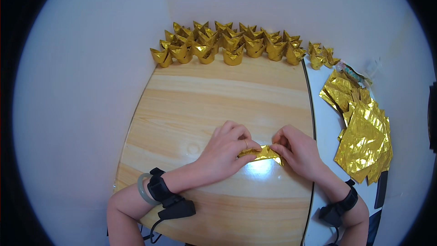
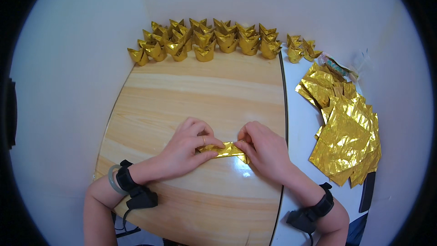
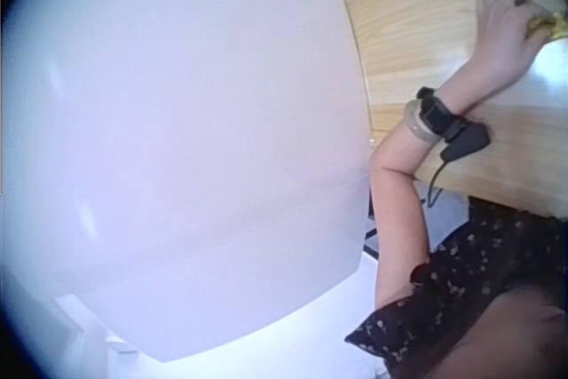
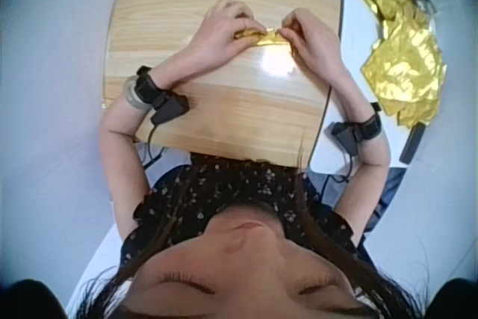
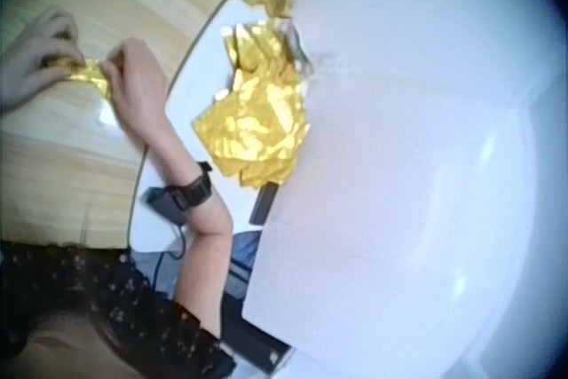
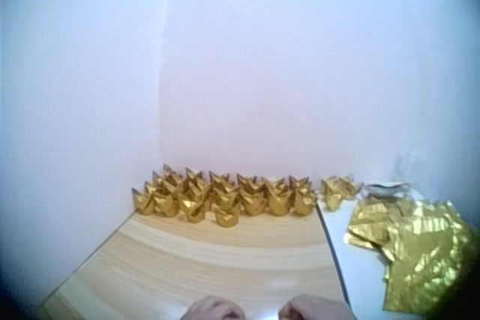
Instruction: Folding gold foil paper into traditional ingot shapes.
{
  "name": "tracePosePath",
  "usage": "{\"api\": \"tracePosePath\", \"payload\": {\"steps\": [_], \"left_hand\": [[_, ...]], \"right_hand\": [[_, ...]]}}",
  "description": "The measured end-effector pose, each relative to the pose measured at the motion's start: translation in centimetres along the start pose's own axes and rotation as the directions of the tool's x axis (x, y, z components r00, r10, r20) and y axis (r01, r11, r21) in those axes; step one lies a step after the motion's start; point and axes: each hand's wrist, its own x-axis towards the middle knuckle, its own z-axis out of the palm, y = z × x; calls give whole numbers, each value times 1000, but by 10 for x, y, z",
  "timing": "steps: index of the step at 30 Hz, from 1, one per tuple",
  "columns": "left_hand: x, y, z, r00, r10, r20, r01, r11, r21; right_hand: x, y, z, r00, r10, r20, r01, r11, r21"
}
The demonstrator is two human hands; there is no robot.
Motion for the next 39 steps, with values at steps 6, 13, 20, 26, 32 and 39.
{"api": "tracePosePath", "payload": {"steps": [6, 13, 20, 26, 32, 39], "left_hand": [[1, -4, 0, 999, 37, 13, -37, 999, 38], [6, 1, -5, 966, 258, 13, -254, 942, 221], [5, -6, 2, 973, 227, -34, -223, 971, 89], [6, -7, 3, 984, 166, -62, -165, 986, 24], [3, -6, 8, 975, 218, 34, -220, 958, 186], [5, 1, 2, 933, 354, 64, -357, 887, 294]], "right_hand": [[-1, -2, 2, 998, -57, -2, 56, 994, -94], [-2, 1, 3, 992, -125, 3, 122, 967, -224], [-1, 0, 2, 992, -123, 7, 122, 971, -206], [-1, 1, 5, 989, -147, -25, 138, 966, -218], [0, -12, 16, 993, -78, -86, 45, 944, -326], [-2, -2, 17, 975, -147, -167, 60, 897, -438]]}}
